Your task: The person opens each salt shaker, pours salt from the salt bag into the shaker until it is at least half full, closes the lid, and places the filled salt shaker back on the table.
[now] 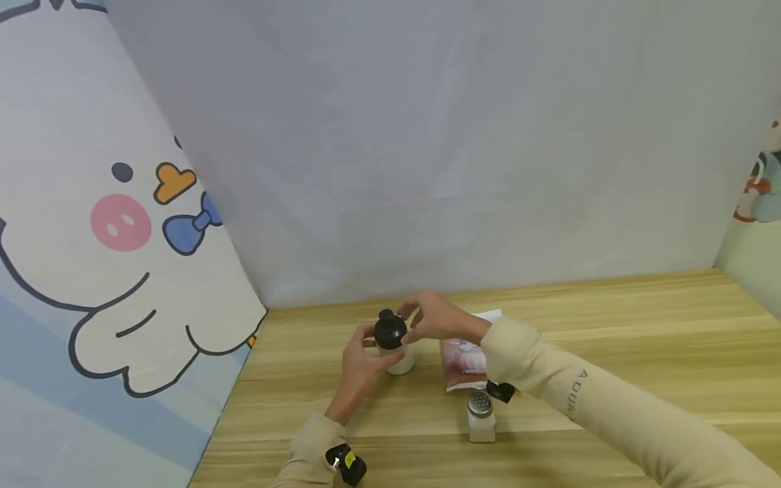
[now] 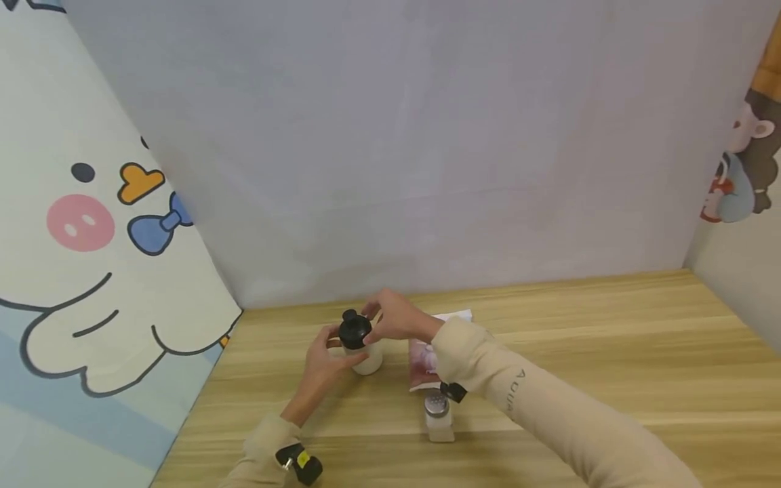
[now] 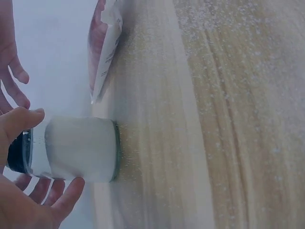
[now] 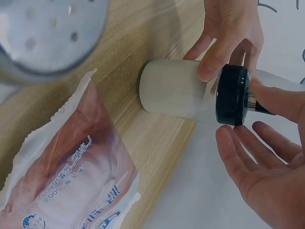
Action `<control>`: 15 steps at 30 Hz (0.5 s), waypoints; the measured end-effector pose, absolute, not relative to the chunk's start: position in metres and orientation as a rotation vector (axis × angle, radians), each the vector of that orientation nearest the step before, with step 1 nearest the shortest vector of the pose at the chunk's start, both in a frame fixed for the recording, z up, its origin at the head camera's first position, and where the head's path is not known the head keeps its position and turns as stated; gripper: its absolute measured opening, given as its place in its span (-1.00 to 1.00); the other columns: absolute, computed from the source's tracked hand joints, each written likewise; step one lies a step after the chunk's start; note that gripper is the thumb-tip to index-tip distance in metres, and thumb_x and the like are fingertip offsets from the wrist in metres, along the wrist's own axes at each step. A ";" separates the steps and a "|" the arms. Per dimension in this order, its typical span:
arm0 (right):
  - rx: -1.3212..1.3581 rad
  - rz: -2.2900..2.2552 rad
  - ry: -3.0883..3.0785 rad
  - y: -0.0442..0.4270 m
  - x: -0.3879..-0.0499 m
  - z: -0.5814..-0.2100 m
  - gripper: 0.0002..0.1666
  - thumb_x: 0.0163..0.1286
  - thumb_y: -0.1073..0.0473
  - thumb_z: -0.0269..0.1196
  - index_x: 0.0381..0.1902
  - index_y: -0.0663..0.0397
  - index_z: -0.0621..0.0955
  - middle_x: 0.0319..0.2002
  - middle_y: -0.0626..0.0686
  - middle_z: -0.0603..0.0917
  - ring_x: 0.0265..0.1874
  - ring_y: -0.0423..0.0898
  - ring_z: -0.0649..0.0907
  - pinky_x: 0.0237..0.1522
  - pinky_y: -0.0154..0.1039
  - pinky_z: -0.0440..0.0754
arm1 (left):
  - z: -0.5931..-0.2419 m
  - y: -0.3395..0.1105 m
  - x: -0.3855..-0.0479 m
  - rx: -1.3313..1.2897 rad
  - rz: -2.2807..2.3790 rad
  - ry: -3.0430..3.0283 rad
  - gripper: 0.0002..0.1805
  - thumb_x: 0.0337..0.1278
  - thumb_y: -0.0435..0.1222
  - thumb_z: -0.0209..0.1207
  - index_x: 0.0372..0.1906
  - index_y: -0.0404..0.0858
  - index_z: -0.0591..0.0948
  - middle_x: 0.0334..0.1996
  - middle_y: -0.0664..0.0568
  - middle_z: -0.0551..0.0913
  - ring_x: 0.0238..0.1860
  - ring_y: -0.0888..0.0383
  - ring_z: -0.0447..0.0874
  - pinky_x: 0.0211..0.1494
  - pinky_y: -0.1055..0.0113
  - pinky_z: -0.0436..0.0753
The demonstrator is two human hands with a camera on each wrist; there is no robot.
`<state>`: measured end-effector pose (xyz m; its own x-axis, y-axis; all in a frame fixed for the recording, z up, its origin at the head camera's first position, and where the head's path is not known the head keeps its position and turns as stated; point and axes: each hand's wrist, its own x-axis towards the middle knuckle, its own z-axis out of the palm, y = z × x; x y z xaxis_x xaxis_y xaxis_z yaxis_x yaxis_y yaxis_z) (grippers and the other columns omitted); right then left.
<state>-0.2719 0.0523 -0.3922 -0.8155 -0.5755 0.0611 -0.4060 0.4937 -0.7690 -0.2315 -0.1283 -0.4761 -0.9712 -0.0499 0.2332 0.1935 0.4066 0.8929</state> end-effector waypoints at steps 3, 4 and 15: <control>-0.835 -1.247 2.505 0.055 -0.272 -0.392 -0.45 -0.03 0.33 0.46 -0.03 0.34 0.58 -0.10 0.20 0.64 -0.30 -0.04 0.67 -0.29 -0.29 0.69 | -0.473 -0.128 -0.232 -0.147 -1.593 -2.430 -0.33 -0.29 -0.27 0.49 0.05 -0.29 0.48 -0.03 -0.09 0.56 -0.06 -0.04 0.49 -0.01 0.01 0.53; -0.830 -1.255 2.498 0.056 -0.272 -0.392 -0.46 -0.02 0.33 0.46 -0.03 0.34 0.58 -0.09 0.20 0.64 -0.28 -0.04 0.67 -0.28 -0.28 0.69 | -0.472 -0.128 -0.232 -0.155 -1.592 -2.429 -0.34 -0.28 -0.26 0.49 0.05 -0.30 0.48 -0.03 -0.09 0.56 -0.06 -0.04 0.49 -0.01 0.00 0.53; -0.814 -1.326 2.427 0.071 -0.263 -0.387 -0.52 0.17 0.24 0.32 0.07 0.27 0.55 0.01 0.20 0.60 -0.03 0.15 0.60 -0.07 -0.09 0.65 | -0.455 -0.134 -0.228 -0.137 -1.625 -2.376 -0.35 -0.22 -0.31 0.47 0.07 -0.37 0.47 -0.03 -0.17 0.55 -0.06 -0.12 0.54 -0.10 0.08 0.65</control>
